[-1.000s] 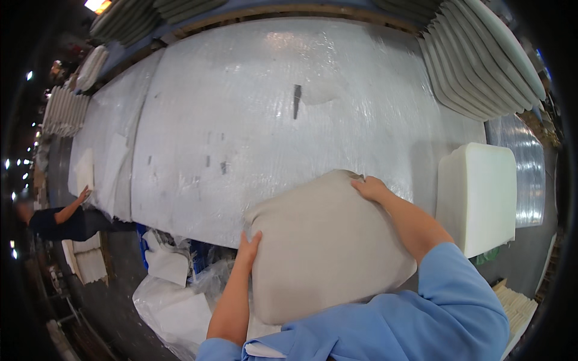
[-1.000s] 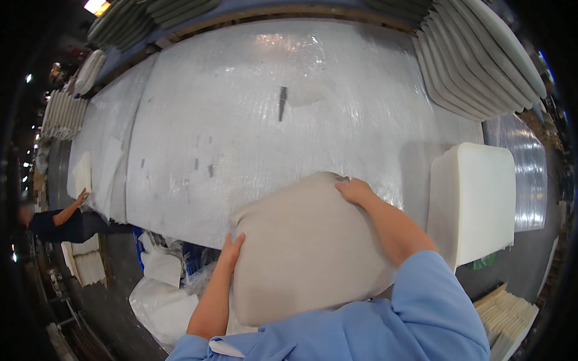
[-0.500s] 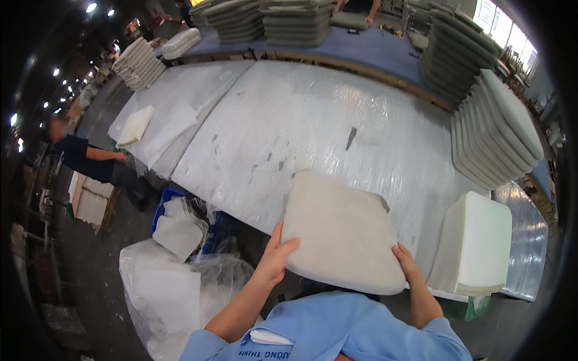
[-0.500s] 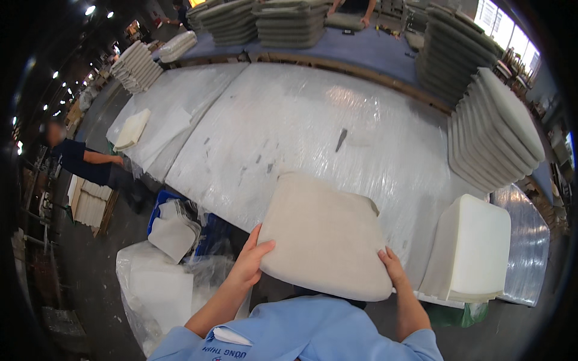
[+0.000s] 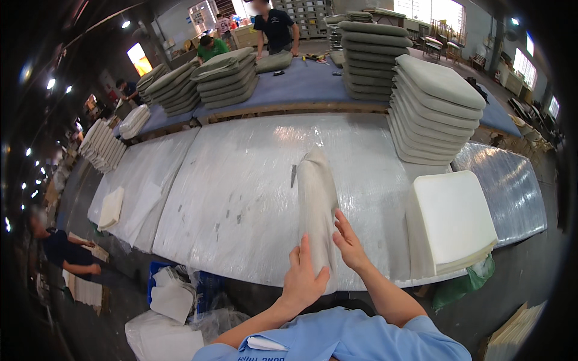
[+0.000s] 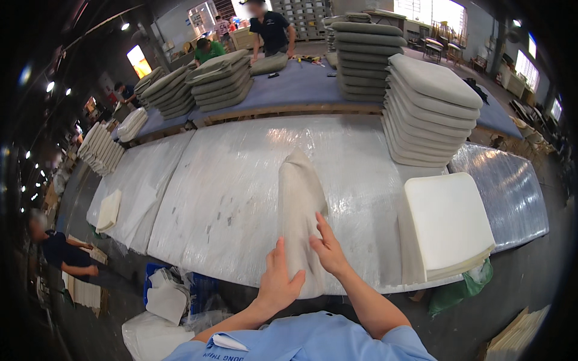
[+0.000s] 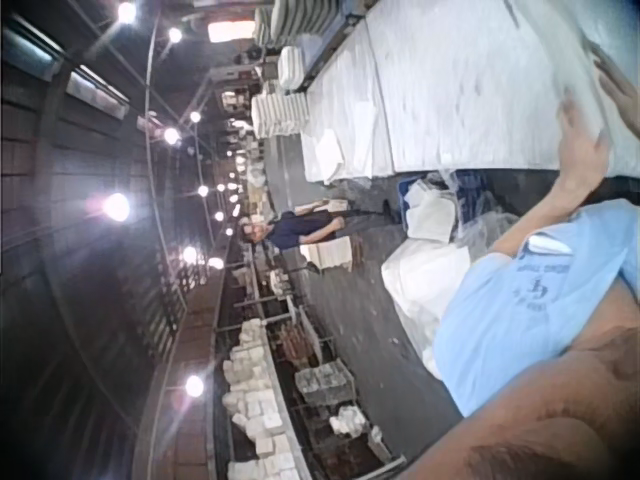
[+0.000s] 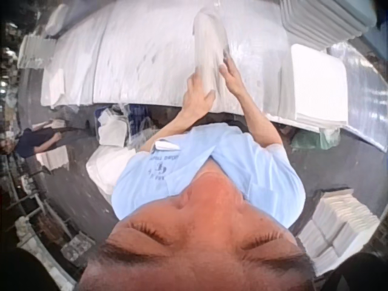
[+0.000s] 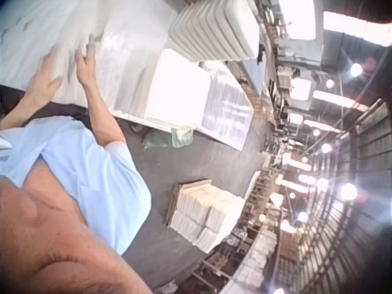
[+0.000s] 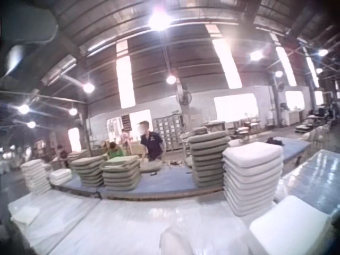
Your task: The person wraps rectangular foam pads in white fabric, folding and tucking the edges to enclose each pad. They place the wrapped pads into a stack on the table. The person also handles loose white filling material from a green bag, placing it onto foam pads.
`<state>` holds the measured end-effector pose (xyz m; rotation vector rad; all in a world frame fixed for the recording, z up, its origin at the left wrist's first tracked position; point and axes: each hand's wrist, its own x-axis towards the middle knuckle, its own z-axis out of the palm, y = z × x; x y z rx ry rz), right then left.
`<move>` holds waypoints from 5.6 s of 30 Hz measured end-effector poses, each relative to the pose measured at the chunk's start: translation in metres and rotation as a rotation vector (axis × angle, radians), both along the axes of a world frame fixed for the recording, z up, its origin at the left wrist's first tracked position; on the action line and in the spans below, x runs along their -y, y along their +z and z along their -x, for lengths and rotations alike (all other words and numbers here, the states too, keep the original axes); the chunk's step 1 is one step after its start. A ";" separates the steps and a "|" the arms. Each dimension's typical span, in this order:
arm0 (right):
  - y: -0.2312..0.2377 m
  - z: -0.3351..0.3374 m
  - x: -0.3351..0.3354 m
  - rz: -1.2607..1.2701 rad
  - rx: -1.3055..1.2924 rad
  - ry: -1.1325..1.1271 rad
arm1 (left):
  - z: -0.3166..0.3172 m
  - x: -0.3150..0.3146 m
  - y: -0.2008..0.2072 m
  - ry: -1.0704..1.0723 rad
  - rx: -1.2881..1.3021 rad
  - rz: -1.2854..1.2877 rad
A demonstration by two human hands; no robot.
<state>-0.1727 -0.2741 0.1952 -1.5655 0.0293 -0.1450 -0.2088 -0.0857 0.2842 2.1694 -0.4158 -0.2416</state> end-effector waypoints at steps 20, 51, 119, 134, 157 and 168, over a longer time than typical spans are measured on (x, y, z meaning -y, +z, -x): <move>0.042 -0.229 0.107 -0.023 -0.034 -0.139 | 0.014 0.082 -0.012 -0.109 0.092 0.021; 0.037 -0.277 0.132 -0.135 0.096 -0.462 | -0.368 0.133 -0.023 -0.467 -0.706 0.612; 0.011 -0.267 0.090 -0.228 -0.143 -0.256 | -0.417 0.182 -0.084 0.211 0.422 0.358; 0.028 -0.289 0.101 0.224 0.219 -0.583 | -0.412 0.143 -0.050 -0.395 -0.685 0.854; 0.052 -0.353 0.109 0.569 -0.077 -0.558 | -0.359 0.164 -0.052 -0.013 -0.265 0.549; 0.038 -0.374 0.108 0.877 0.137 -0.462 | -0.356 0.161 -0.068 0.116 0.016 0.537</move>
